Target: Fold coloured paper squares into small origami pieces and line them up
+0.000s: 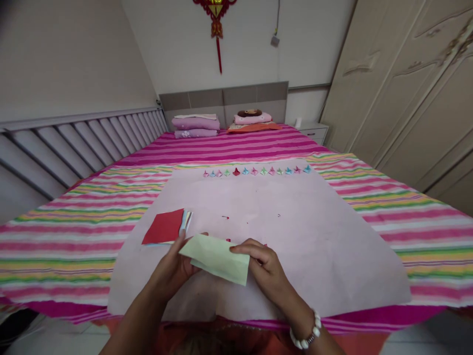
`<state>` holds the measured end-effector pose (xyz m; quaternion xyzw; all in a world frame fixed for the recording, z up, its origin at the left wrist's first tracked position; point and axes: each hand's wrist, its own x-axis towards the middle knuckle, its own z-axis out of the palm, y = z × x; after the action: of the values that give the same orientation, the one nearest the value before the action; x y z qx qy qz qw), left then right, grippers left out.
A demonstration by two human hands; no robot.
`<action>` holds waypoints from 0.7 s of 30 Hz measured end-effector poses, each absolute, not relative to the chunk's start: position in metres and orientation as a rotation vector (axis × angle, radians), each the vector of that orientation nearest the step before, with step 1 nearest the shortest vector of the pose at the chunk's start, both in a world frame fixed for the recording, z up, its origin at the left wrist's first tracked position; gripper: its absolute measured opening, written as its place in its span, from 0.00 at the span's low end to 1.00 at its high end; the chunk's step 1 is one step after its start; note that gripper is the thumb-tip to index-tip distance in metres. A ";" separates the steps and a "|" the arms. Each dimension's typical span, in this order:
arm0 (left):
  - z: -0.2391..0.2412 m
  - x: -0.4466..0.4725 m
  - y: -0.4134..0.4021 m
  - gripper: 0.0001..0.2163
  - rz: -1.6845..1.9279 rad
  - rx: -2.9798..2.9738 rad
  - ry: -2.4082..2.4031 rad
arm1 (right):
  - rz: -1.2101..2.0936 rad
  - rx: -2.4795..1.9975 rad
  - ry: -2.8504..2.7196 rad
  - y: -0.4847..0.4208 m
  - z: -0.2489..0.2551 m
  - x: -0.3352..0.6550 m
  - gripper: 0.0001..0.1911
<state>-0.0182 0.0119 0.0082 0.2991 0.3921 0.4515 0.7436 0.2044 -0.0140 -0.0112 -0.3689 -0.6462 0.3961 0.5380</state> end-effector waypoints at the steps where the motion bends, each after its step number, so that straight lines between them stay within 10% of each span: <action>1: 0.011 -0.020 0.012 0.25 0.974 0.625 0.824 | 0.894 -0.871 -1.561 -0.014 -0.010 0.204 0.15; 13: 0.012 -0.022 0.006 0.19 1.401 1.298 1.244 | 0.969 -0.990 -1.276 -0.012 -0.010 0.216 0.12; 21: 0.004 -0.009 -0.017 0.10 1.208 2.160 1.071 | 1.669 -0.899 -0.927 -0.011 -0.003 0.180 0.20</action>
<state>-0.0094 -0.0173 0.0041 0.7813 0.3874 0.4368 0.2205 0.1801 -0.0113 -0.0026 -0.3707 -0.3821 0.6881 0.4931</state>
